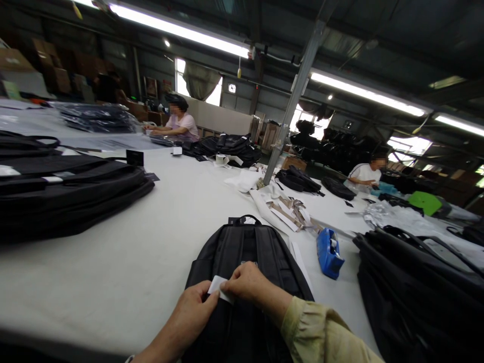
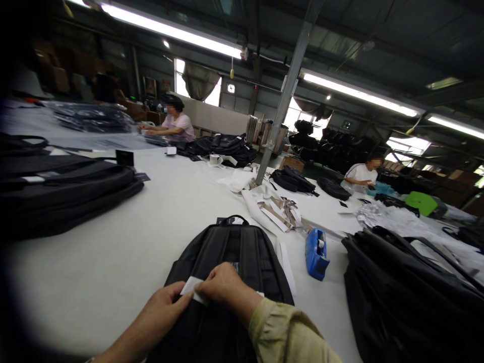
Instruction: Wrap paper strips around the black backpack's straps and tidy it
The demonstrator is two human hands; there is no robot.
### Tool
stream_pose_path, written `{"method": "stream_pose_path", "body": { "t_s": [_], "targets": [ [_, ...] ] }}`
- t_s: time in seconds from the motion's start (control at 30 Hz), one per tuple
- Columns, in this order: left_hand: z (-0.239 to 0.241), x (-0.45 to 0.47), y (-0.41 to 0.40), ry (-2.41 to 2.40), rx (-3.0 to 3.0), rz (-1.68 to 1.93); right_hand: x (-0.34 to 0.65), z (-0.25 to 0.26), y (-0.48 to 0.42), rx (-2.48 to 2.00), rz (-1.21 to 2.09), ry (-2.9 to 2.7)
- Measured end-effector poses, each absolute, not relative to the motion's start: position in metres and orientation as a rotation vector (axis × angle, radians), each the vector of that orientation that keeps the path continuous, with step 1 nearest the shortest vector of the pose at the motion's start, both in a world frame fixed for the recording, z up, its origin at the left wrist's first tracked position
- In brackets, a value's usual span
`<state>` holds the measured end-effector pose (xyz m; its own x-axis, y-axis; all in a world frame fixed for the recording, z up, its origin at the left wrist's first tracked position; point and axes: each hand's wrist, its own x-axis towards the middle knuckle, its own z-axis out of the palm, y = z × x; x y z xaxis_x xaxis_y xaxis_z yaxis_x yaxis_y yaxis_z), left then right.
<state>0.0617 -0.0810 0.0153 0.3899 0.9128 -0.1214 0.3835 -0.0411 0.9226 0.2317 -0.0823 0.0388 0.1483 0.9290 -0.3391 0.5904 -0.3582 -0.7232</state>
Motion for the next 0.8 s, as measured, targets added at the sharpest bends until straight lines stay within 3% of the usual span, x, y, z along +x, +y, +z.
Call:
{"method": "stream_pose_path", "body": {
  "t_s": [0.8],
  "targets": [
    [0.016, 0.049, -0.074, 1.116, 1.552, 0.587, 0.233, 0.044, -0.106, -1.827, 1.627, -0.905]
  ]
}}
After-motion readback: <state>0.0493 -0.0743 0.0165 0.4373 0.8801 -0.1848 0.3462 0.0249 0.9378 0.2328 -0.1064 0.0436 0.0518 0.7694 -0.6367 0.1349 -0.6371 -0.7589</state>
